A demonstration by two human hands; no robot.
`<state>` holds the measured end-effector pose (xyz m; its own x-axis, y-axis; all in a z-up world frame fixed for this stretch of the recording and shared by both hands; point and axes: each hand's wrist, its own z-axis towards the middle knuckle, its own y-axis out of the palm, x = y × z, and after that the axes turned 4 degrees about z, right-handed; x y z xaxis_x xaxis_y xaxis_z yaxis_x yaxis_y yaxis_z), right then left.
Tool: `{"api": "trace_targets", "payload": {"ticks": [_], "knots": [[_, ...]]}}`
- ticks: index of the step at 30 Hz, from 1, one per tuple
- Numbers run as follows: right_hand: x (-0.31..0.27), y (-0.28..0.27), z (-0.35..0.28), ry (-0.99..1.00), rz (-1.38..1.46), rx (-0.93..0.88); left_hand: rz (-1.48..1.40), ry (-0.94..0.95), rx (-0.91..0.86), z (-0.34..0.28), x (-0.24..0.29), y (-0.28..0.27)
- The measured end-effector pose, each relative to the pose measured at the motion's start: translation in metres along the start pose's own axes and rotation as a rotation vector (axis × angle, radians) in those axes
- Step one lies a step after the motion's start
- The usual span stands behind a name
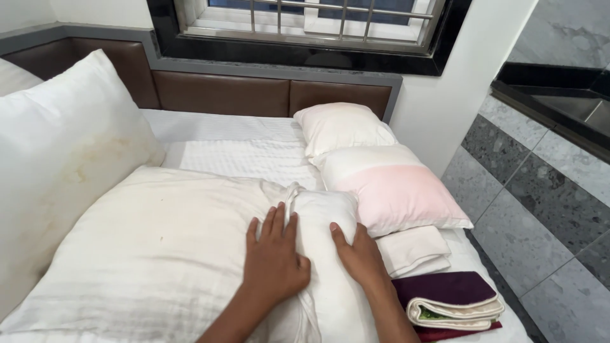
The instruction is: The person folds a white cloth on a bed and places it on a stack of other folded items. They then remove a pillow from a pillowcase, shake the case, and place the pillow back inside before arranging it on the bed.
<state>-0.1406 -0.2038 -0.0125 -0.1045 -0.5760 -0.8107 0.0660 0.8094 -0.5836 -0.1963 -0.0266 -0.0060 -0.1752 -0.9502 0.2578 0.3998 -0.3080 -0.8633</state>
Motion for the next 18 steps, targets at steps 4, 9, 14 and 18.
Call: {"api": "trace_targets", "payload": {"ticks": [4, 9, 14, 18], "knots": [[0.005, 0.013, -0.012, -0.200, -0.154, 0.097, 0.120, 0.031, -0.159, -0.014, 0.019, -0.016], [-0.007, 0.026, -0.052, -0.439, -0.344, -0.025, -0.035, 0.083, -0.109, -0.009, -0.009, 0.014], [-0.013, 0.005, -0.076, -0.768, -0.441, -0.347, -0.237, 0.169, -0.151, 0.001, -0.050, 0.029], [-0.043, -0.003, -0.098, -0.606, -0.662, -0.641, -0.293, 0.250, -0.088, -0.004, -0.054, 0.029]]}}
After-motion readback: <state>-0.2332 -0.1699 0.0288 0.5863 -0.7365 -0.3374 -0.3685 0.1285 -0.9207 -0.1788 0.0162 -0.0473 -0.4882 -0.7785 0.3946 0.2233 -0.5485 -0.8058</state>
